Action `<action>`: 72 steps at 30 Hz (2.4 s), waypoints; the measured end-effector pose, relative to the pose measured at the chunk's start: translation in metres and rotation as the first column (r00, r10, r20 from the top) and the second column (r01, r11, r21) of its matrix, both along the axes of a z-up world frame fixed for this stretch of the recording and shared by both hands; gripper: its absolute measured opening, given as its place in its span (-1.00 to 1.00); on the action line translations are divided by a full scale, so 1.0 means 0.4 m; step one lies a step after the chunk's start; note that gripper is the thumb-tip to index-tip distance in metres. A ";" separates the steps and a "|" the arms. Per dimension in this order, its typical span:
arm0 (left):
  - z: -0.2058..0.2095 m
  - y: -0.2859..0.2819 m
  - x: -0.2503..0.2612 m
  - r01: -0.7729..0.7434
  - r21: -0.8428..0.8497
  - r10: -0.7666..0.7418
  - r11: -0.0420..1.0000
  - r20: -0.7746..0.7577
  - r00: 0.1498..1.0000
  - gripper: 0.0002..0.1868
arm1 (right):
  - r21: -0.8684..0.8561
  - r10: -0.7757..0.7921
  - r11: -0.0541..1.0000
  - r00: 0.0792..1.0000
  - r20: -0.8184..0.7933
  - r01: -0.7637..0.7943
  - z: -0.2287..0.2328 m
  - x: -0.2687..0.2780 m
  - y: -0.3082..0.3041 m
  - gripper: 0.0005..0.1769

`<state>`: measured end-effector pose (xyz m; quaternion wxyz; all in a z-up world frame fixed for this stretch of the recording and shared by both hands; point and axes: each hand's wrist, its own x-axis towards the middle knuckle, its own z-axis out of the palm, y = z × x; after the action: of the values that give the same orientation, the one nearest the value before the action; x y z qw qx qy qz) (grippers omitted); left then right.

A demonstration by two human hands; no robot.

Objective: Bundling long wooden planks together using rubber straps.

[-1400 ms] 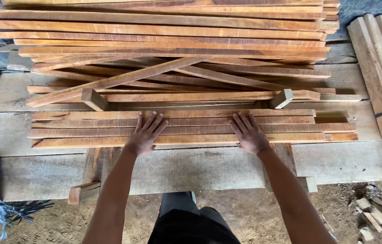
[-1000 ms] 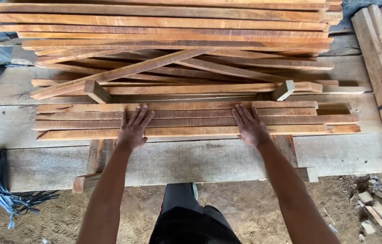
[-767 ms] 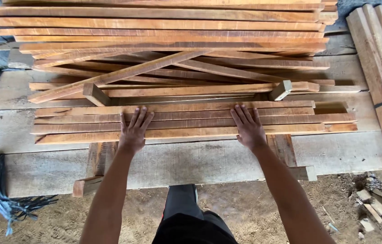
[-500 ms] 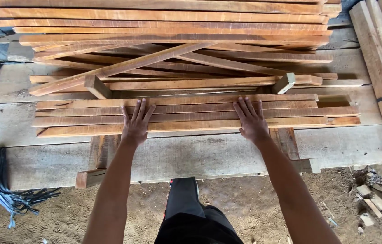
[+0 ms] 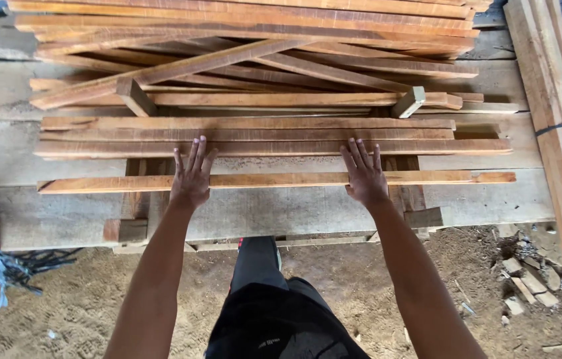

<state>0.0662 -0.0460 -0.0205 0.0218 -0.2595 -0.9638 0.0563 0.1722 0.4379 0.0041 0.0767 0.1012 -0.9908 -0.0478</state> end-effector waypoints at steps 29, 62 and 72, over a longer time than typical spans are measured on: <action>-0.085 -0.067 0.161 -0.040 0.031 0.034 0.999 0.170 0.985 -0.44 | 0.009 -0.114 0.993 0.986 0.122 0.114 -0.142 0.169 0.035 -0.30; 0.105 0.015 0.158 -0.081 0.085 0.016 0.993 0.583 0.812 -0.34 | -0.227 0.035 0.946 0.618 0.785 0.234 0.228 0.100 -0.154 -0.16; 0.083 -0.116 0.144 -0.197 -0.132 0.236 0.972 0.470 0.850 -0.24 | -0.054 -0.295 0.893 0.672 0.679 0.447 0.092 0.142 -0.005 0.09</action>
<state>0.1236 -0.0925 0.0127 -0.2358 -0.1559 -0.9587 0.0300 0.2289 0.4360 0.0408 -0.2752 -0.1022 -0.9522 0.0839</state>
